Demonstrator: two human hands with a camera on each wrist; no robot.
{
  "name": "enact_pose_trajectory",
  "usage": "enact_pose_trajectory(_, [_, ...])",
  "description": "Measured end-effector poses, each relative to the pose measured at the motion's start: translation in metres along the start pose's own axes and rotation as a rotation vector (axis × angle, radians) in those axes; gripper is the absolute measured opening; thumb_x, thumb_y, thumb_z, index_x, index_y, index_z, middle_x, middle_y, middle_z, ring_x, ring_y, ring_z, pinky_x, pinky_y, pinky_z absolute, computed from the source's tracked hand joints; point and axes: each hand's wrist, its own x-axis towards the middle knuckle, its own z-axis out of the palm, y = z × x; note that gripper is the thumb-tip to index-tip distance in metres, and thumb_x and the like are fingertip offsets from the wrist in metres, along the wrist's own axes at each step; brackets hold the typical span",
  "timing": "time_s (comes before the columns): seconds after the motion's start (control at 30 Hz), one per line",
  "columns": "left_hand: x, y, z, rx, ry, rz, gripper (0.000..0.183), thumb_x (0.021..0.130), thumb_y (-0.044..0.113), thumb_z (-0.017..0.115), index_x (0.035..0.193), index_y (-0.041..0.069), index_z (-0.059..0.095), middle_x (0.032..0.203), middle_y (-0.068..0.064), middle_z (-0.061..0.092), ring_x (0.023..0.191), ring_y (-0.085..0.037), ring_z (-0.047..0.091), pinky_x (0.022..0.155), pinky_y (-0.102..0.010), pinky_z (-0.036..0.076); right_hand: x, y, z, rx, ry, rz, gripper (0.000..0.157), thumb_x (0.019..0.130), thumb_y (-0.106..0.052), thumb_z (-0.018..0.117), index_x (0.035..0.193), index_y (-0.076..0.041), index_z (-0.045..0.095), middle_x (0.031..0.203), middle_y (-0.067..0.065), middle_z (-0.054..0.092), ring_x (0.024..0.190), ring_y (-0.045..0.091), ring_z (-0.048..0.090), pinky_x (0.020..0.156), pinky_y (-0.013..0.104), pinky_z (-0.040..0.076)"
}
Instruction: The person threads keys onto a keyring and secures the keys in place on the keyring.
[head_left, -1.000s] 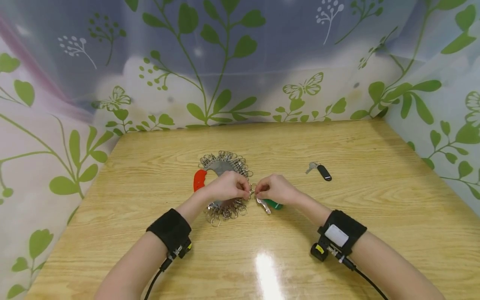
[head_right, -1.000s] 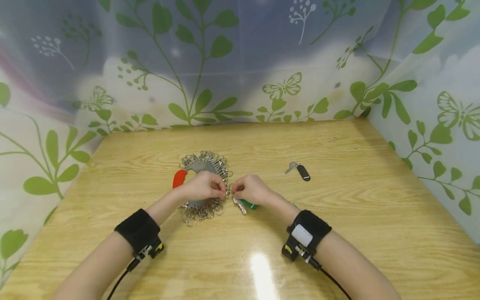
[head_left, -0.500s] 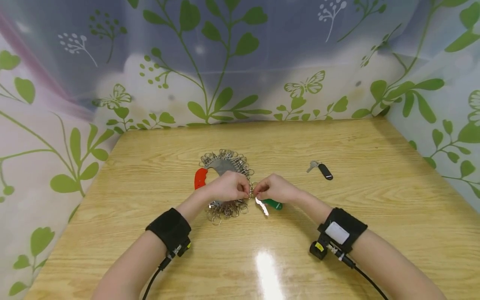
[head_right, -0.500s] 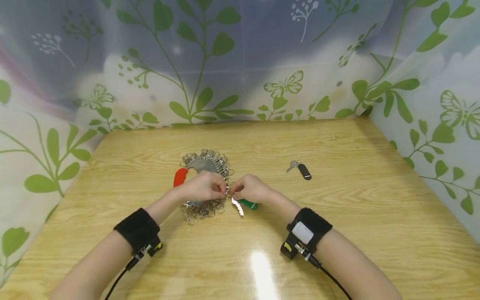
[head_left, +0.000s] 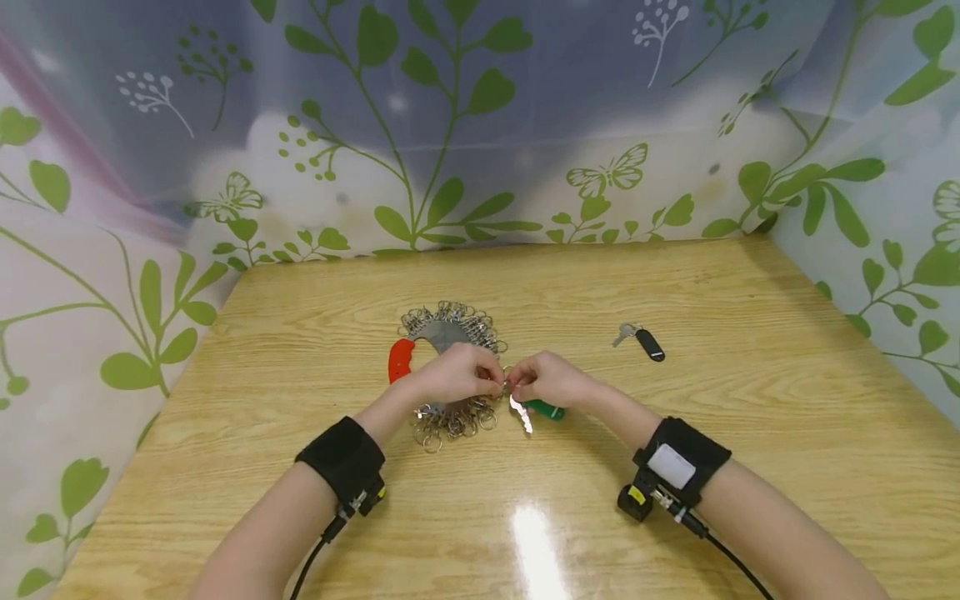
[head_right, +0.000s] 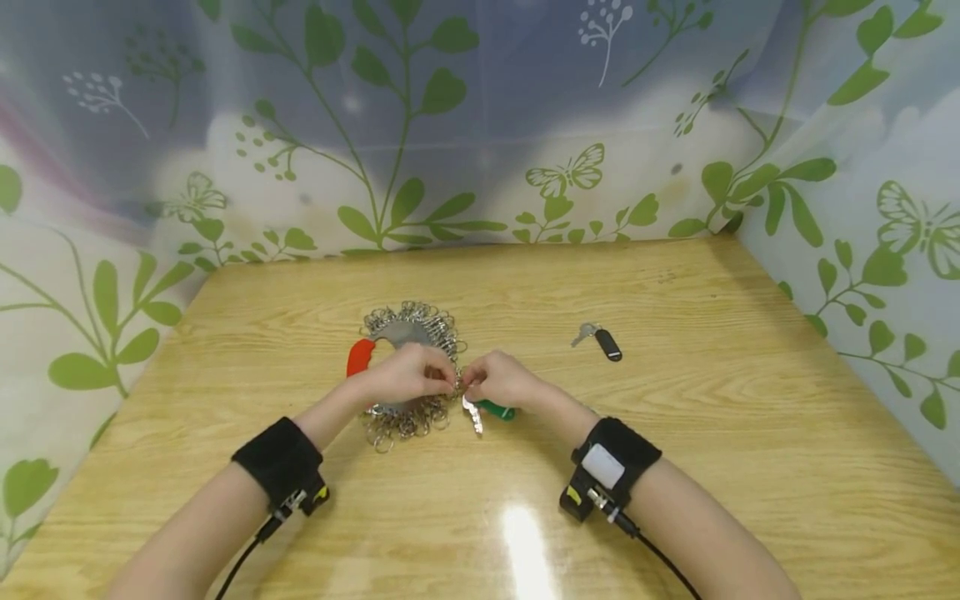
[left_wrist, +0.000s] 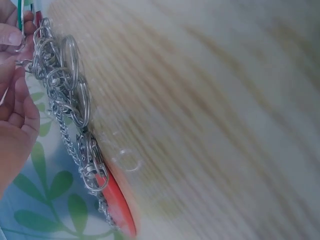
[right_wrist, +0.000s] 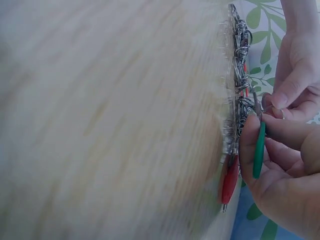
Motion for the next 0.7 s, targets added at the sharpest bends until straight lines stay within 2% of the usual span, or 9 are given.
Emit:
enact_pose_trajectory(0.13, [-0.0011,0.0002,-0.0026,-0.064,0.008,-0.080,0.005,0.084,0.015,0.058,0.084,0.012,0.062,0.080,0.001,0.058,0.069,-0.011,0.050,0.063,-0.028,0.043,0.0017,0.0024,-0.0006,-0.091,0.053,-0.042,0.013,0.081,-0.006,0.057,0.094,-0.003,0.061,0.081,0.004,0.060,0.063,0.016,0.054,0.058,0.029,0.045])
enact_pose_trajectory(0.27, [-0.0016,0.0012,-0.0050,-0.077,0.008,-0.112,0.008,0.087,0.018,0.055,0.084,0.011,0.060,0.076,-0.003,0.057,0.061,-0.013,0.044,0.059,-0.028,0.037,0.0026,0.0020,-0.0019,-0.157,0.120,-0.083,0.012,0.081,-0.006,0.058,0.092,-0.004,0.062,0.079,0.001,0.061,0.065,0.012,0.055,0.062,0.029,0.046])
enact_pose_trajectory(0.53, [-0.0002,0.0047,-0.0052,-0.051,0.015,-0.092,0.006,0.086,0.013,0.054,0.086,0.008,0.058,0.080,-0.004,0.060,0.069,-0.013,0.051,0.063,-0.029,0.043,0.0008,-0.0040,-0.0025,-0.194,0.182,-0.138,0.011,0.079,-0.006,0.061,0.090,-0.005,0.063,0.077,0.000,0.061,0.070,0.010,0.055,0.067,0.030,0.046])
enact_pose_trajectory(0.7, [0.0018,0.0052,-0.0033,-0.007,0.034,-0.066,0.006,0.086,0.010,0.053,0.086,0.011,0.059,0.079,-0.003,0.060,0.067,-0.011,0.052,0.061,-0.028,0.044,0.0022,-0.0038,-0.0001,-0.211,0.190,-0.167,0.009,0.078,-0.005,0.062,0.088,-0.005,0.064,0.076,-0.001,0.061,0.068,0.009,0.054,0.067,0.029,0.046])
